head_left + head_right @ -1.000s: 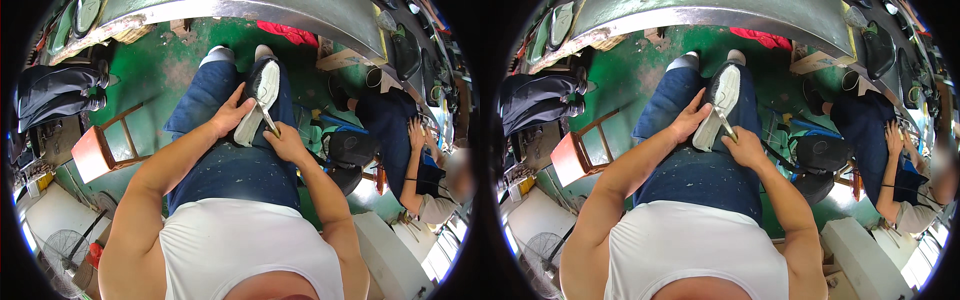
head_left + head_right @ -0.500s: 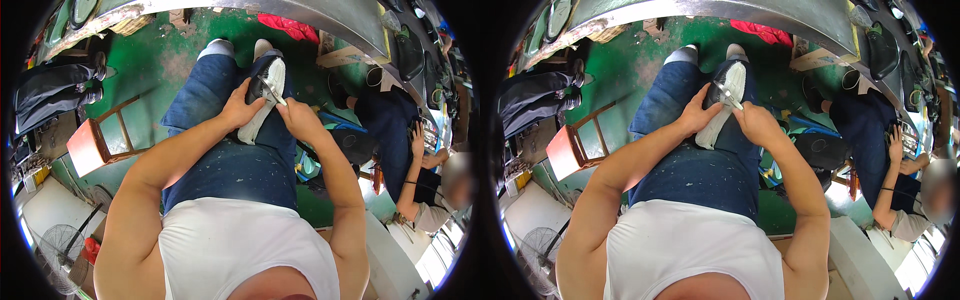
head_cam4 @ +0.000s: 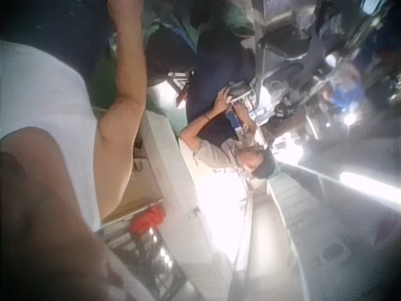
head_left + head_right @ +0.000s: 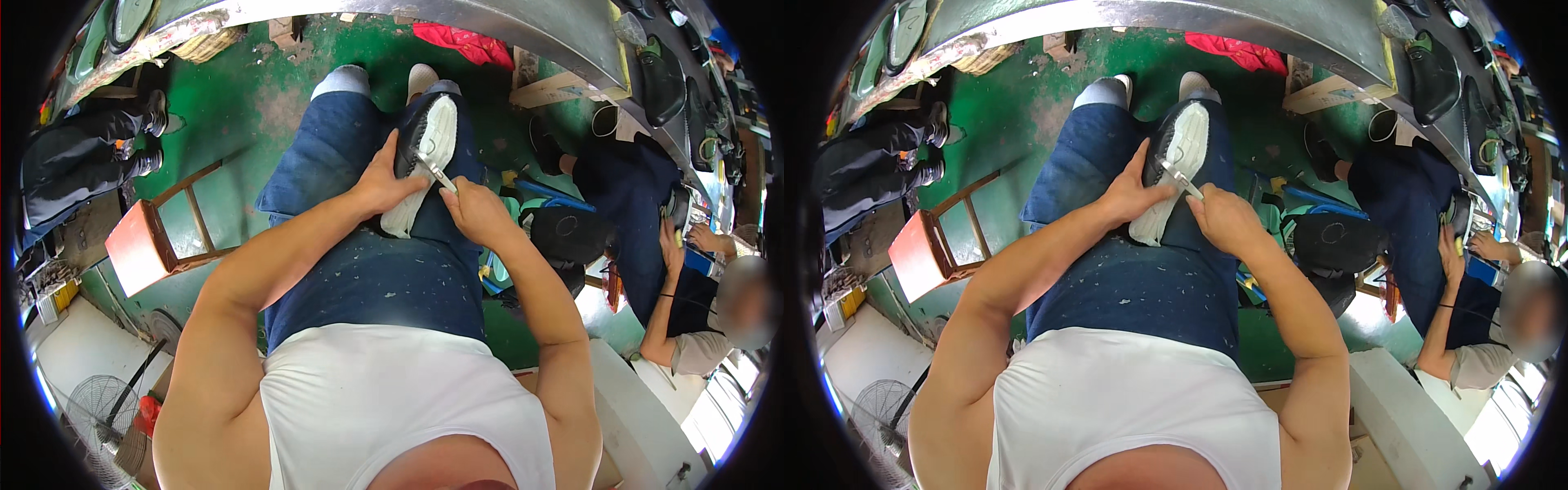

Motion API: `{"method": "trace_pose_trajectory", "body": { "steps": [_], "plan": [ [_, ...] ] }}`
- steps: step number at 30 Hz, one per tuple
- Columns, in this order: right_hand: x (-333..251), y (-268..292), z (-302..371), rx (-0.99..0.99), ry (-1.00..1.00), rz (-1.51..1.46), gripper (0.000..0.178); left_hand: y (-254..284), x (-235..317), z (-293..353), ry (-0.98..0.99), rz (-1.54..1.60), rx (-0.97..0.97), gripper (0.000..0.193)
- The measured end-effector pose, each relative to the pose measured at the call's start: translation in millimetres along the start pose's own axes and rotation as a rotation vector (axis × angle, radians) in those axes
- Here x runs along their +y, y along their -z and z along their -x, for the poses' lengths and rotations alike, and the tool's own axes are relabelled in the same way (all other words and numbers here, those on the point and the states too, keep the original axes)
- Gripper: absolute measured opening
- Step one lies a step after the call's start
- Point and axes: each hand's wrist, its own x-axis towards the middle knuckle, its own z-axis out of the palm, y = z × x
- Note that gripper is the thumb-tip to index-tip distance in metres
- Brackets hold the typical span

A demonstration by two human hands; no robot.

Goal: Manually pulling and stretching shoe uppers over lasts using a lasting pincer and hammer to secure them.

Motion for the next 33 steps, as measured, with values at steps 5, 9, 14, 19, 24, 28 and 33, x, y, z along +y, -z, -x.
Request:
{"method": "trace_pose_trajectory", "body": {
  "steps": [5,9,14,19,24,28,33],
  "plan": [
    [-2,5,5,-0.065,-0.015,0.031,0.041,30,-26,32,0.006,0.503,-0.403,0.102],
    [-14,24,7,-0.160,-0.053,-0.085,0.040,19,-34,28,-0.066,0.297,-0.365,0.106],
    [-27,1,29,0.074,0.099,-0.267,0.039,18,-45,25,-0.107,0.226,-0.384,0.112],
    [-30,5,28,-0.210,0.007,-0.043,0.041,30,-38,29,-0.128,0.109,-0.416,0.126],
    [-23,-17,23,-0.177,-0.012,-0.003,0.041,28,-29,31,-0.131,0.003,-0.417,0.130],
    [-10,-15,31,-0.173,0.015,-0.111,0.041,35,-27,32,-0.147,0.026,-0.484,0.135],
    [9,-24,37,-0.166,-0.180,-0.629,0.039,43,-29,37,-0.168,0.062,-0.548,0.136]
  ]
}}
